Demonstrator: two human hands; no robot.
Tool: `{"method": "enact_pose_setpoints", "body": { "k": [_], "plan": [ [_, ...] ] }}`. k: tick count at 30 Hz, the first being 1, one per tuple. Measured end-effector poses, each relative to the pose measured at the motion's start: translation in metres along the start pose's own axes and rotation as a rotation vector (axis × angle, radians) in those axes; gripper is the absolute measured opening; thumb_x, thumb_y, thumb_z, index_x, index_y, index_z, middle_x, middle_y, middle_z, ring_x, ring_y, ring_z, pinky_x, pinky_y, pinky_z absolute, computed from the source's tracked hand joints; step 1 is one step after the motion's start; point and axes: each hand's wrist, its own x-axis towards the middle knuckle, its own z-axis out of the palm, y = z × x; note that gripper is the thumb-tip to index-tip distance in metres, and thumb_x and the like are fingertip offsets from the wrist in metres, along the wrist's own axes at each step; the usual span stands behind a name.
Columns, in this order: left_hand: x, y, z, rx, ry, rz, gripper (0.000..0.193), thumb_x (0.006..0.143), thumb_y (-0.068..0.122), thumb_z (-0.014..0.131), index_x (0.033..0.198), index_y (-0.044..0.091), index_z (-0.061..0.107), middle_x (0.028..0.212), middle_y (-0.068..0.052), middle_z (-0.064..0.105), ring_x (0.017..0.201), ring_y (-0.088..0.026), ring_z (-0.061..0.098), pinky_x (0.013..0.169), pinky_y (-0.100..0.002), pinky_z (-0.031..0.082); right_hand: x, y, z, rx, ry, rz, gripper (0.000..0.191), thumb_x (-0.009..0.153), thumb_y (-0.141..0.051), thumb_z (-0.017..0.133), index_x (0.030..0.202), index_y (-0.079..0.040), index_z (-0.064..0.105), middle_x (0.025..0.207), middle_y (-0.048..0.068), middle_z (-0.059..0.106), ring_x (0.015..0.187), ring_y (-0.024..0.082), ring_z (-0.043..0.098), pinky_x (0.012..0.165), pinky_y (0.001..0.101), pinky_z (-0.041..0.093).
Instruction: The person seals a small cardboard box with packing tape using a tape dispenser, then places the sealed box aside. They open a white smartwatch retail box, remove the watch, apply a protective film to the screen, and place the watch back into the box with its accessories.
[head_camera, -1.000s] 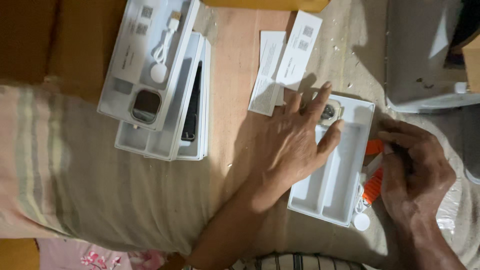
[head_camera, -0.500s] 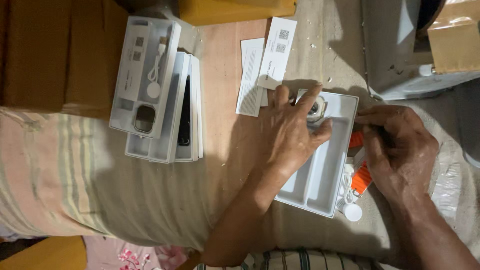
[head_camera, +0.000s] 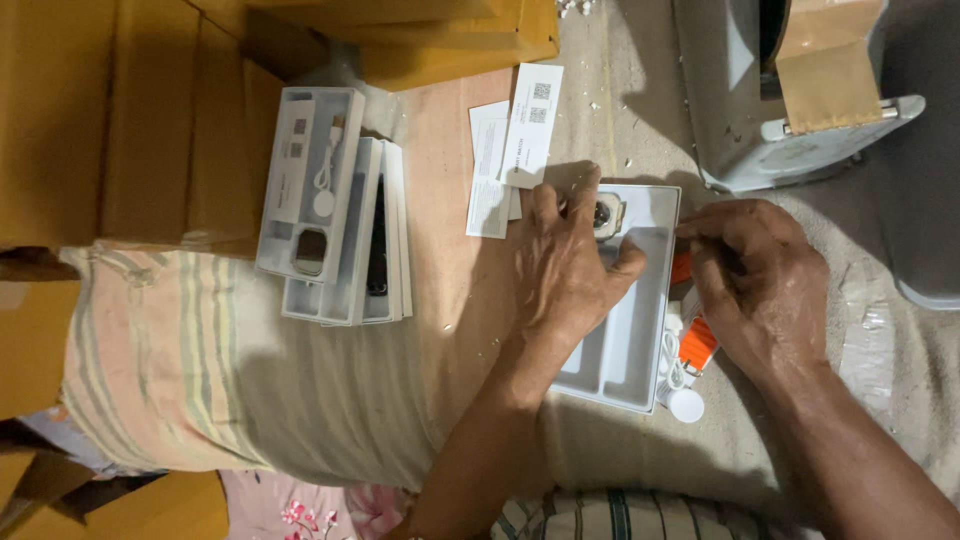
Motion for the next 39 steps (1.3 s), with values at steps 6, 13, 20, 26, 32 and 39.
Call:
{"method": "enact_pose_setpoints", "body": {
  "k": [6, 13, 20, 26, 32, 39],
  "plan": [
    [-0.004, -0.003, 0.001, -0.053, 0.019, 0.025, 0.094, 0.077, 0.038, 0.080, 0.156, 0.005, 0.041, 0.130, -0.027, 0.046, 0.121, -0.044, 0.050, 0.095, -0.054, 0.049, -0.002, 0.000, 0.001, 0.003, 0.022, -0.002, 0.017, 0.095, 0.004, 0.066, 0.109, -0.002, 0.071, 0.109, 0.012, 0.071, 0.093, 0.024, 0.070, 0.077, 0.0348, 0.055],
    [-0.066, -0.039, -0.015, -0.381, 0.185, 0.055, 0.055, 0.094, 0.020, 0.071, 0.144, 0.003, 0.054, 0.141, -0.022, 0.055, 0.125, -0.036, 0.060, 0.102, -0.042, 0.055, -0.002, -0.009, -0.005, -0.198, -0.141, -0.302, 0.041, 0.090, -0.019, 0.064, 0.128, -0.004, 0.066, 0.136, 0.018, 0.063, 0.132, 0.034, 0.056, 0.113, 0.0483, 0.042],
    [-0.083, -0.040, -0.011, -0.369, 0.323, 0.126, 0.050, 0.089, 0.013, 0.070, 0.136, -0.001, 0.064, 0.139, -0.019, 0.060, 0.123, -0.037, 0.060, 0.105, -0.044, 0.050, -0.001, -0.028, 0.027, -0.527, -0.353, -0.499, 0.063, 0.094, -0.039, 0.054, 0.147, -0.006, 0.052, 0.157, 0.012, 0.046, 0.152, 0.032, 0.032, 0.127, 0.0533, 0.023],
    [-0.074, -0.042, -0.012, -0.261, 0.332, 0.038, 0.034, 0.090, 0.019, 0.073, 0.121, 0.007, 0.075, 0.122, -0.010, 0.067, 0.117, -0.032, 0.064, 0.103, -0.045, 0.050, 0.000, -0.039, 0.029, -0.821, -0.404, -0.499, 0.054, 0.094, -0.044, 0.053, 0.142, -0.018, 0.057, 0.160, 0.007, 0.043, 0.153, 0.034, 0.031, 0.125, 0.0546, 0.022],
    [-0.067, -0.046, -0.007, -0.275, 0.417, 0.077, 0.030, 0.092, 0.021, 0.072, 0.118, 0.007, 0.077, 0.116, -0.011, 0.071, 0.104, -0.030, 0.069, 0.094, -0.043, 0.055, -0.003, -0.034, 0.035, -0.659, -0.328, -0.466, 0.051, 0.093, -0.033, 0.058, 0.140, -0.015, 0.059, 0.159, 0.010, 0.046, 0.151, 0.032, 0.037, 0.126, 0.0549, 0.027],
    [-0.067, -0.043, -0.014, -0.337, 0.373, 0.064, 0.032, 0.087, 0.018, 0.074, 0.114, 0.002, 0.077, 0.102, -0.014, 0.071, 0.095, -0.030, 0.070, 0.086, -0.042, 0.057, -0.005, -0.014, 0.038, -0.500, -0.148, -0.194, 0.101, 0.082, -0.044, 0.079, 0.157, 0.009, 0.038, 0.154, 0.041, 0.038, 0.141, 0.052, 0.040, 0.113, 0.0586, 0.036]
  ]
}}
